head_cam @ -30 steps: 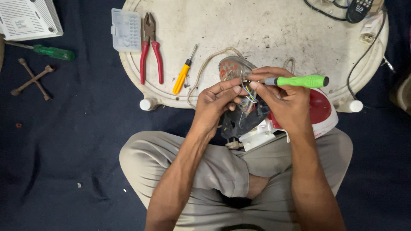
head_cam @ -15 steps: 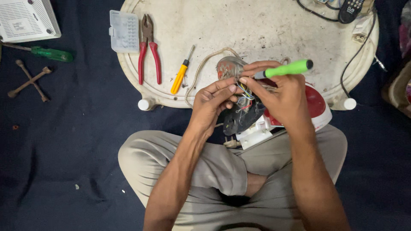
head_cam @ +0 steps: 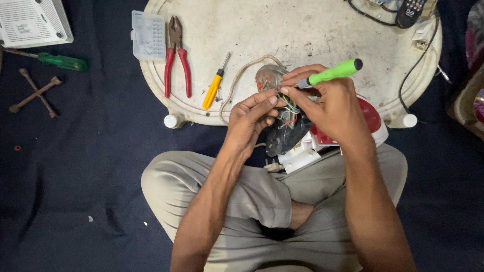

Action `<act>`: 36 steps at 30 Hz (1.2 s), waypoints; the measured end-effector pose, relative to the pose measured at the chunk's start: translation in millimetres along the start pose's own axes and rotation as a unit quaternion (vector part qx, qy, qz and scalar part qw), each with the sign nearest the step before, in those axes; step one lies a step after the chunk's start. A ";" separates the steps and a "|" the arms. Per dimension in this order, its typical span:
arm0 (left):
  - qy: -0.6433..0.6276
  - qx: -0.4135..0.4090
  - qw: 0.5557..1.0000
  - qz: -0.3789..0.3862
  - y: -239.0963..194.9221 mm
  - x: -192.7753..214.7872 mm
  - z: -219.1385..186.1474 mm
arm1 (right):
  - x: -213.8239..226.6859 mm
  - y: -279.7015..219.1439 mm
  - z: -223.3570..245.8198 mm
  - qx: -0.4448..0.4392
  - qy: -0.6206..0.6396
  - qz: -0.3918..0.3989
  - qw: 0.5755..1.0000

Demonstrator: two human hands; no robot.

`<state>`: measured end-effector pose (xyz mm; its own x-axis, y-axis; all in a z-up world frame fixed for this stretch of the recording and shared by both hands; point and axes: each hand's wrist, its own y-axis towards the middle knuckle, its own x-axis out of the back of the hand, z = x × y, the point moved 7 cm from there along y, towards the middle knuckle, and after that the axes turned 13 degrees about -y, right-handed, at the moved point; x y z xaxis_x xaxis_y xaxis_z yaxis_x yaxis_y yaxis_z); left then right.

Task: The person sits on the floor and uses a green-handled screwdriver to adjust screws and wires inside the disassembled base of a clothes iron. They repeatedly tighten and loosen connections while manipulating the internal components.

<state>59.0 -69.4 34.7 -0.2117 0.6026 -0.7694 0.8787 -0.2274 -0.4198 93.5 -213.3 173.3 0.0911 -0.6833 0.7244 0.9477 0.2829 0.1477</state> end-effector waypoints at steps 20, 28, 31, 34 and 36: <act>-0.011 -0.002 1.000 -0.001 0.8 3.5 0.9 | -7.3 -10.6 -2.8 0.025 0.037 -0.075 0.996; 0.003 -0.004 1.000 0.004 0.9 0.9 -1.8 | -8.8 -10.9 -4.7 0.007 0.026 -0.103 0.994; 0.002 -0.005 1.000 0.006 -0.4 0.2 -1.9 | -10.0 -14.2 -3.3 -0.008 0.038 -0.111 0.993; 0.006 -0.006 1.000 0.009 -0.7 0.2 -3.2 | -9.5 -14.9 0.6 0.004 0.034 -0.112 0.993; 0.006 -0.008 1.000 0.012 -0.6 -0.4 -3.4 | -8.8 -14.6 1.0 0.002 0.053 -0.110 0.993</act>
<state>60.0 -66.9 36.9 -0.1852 0.6070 -0.7728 0.8902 -0.2294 -0.3935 78.6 -210.7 165.4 -0.0856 -0.7962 0.5989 0.9472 0.1214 0.2968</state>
